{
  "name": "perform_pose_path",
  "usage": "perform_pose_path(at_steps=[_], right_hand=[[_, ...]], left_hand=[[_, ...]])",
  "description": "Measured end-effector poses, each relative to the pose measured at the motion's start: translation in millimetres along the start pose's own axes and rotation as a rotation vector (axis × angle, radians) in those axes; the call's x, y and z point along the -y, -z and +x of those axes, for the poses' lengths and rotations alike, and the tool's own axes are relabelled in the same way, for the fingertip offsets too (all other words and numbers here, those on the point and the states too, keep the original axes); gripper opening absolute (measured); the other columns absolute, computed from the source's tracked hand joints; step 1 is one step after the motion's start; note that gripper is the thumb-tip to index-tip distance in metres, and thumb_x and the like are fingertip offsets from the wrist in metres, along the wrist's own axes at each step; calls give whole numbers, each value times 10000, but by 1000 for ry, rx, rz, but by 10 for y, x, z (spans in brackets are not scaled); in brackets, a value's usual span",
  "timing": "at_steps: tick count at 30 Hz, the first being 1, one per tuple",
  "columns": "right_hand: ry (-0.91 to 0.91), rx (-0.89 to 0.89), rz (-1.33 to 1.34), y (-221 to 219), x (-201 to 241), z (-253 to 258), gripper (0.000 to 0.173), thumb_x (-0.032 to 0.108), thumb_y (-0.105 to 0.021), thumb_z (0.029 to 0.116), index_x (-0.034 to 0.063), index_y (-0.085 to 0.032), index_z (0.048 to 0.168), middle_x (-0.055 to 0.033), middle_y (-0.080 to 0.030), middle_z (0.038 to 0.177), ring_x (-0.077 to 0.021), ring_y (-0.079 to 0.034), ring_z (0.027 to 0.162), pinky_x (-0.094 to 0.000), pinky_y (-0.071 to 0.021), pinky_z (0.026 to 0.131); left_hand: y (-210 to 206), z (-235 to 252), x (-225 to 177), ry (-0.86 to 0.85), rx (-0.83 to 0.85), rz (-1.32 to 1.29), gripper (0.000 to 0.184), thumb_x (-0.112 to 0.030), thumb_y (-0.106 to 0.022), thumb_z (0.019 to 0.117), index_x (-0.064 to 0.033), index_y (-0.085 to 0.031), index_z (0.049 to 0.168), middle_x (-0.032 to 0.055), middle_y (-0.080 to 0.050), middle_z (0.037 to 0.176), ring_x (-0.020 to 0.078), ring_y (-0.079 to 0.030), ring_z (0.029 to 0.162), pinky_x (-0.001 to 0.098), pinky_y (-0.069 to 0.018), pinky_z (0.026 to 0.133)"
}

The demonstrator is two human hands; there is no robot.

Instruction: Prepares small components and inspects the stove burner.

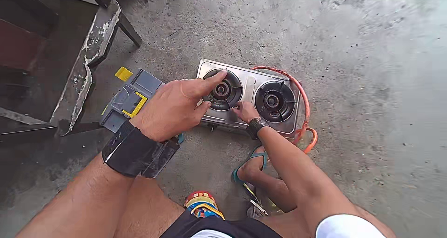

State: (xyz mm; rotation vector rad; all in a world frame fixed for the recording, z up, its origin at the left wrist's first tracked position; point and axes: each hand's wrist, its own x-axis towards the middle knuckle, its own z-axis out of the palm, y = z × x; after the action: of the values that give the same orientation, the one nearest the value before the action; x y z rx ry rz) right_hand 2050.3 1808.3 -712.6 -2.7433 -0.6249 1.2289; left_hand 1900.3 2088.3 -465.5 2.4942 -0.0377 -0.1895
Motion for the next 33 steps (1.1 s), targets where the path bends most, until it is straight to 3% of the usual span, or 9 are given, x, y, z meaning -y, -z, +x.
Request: perform_pose_path(at_steps=[6, 9, 11, 14, 16, 20, 26, 30, 33], right_hand=[[-62, -115, -29, -267, 276, 248, 291, 308, -650, 985, 42, -720, 1077, -195, -693, 1152, -390, -669, 1110, -610, -535, 923], [-23, -132, 94, -81, 317, 179, 250, 283, -690, 949, 35, -716, 956, -217, -716, 953, -413, -698, 932, -656, -534, 796], [88, -130, 332, 176, 279, -17, 218, 214, -714, 933, 8, -705, 863, -177, -675, 767, -334, -660, 706, -579, -528, 666], [75, 31, 814, 724, 207, -350, 152, 146, -680, 965, 33, -668, 865, -42, -652, 688, -119, -600, 564, -314, -534, 553], [70, 138, 1082, 1052, 193, -757, 183, 79, -545, 1028, 66, -608, 857, -11, -638, 689, -74, -578, 552, -240, -509, 531], [184, 66, 1264, 1397, 170, -1831, 236, 68, -472, 1012, 106, -678, 904, -27, -714, 813, -81, -675, 675, -249, -595, 649], [491, -510, 1015, 1239, 405, -3016, 94, 53, -737, 869, 117, -713, 933, 7, -719, 818, -81, -679, 676, -246, -607, 634], [548, -833, 729, 868, 418, -3144, 100, 109, -757, 868, 72, -702, 943, 9, -708, 789, -71, -670, 655, -255, -596, 592], [545, -919, 541, 734, 412, -3077, 110, 157, -731, 881, 61, -696, 924, -8, -695, 808, -57, -666, 702, -253, -588, 644]], left_hand=[[-42, -14, 120, -9, 55, 51, 693, -263, -637, 964, -361, -367, 1595, -31, -721, 1080, 137, -673, 820, 402, -552, 713], [3, -22, 122, -13, 33, 34, 686, -246, -650, 956, -330, -393, 1586, -36, -724, 1101, 131, -670, 797, 398, -543, 699], [9, -33, 162, -1, -17, 14, 661, -269, -652, 962, -301, -414, 1579, -23, -738, 1125, 132, -681, 788, 405, -554, 710], [45, -24, 191, 100, -106, -34, 672, -407, -599, 1002, -291, -345, 1613, 32, -708, 1250, 181, -700, 963, 461, -557, 845], [68, -11, 158, 186, -128, -123, 698, -526, -544, 1011, -303, -304, 1627, 62, -664, 1332, 213, -671, 1147, 501, -535, 968], [37, 44, -42, 201, -175, -437, 716, -559, -478, 1041, -223, -273, 1639, 54, -700, 1274, 170, -700, 1070, 450, -556, 936], [98, -79, -917, 138, -5, -1494, 624, -592, -325, 1070, -363, -162, 1628, 136, -543, 1490, 410, -631, 1218, 613, -564, 911], [20, -230, -1282, -50, -225, -1545, 603, -369, -385, 1118, -272, -92, 1636, 197, -622, 1311, 381, -713, 1028, 532, -647, 772], [-158, -185, -1279, -123, -421, -1422, 651, -162, -433, 1108, -145, -55, 1638, 220, -602, 1290, 362, -716, 1001, 510, -645, 824]])
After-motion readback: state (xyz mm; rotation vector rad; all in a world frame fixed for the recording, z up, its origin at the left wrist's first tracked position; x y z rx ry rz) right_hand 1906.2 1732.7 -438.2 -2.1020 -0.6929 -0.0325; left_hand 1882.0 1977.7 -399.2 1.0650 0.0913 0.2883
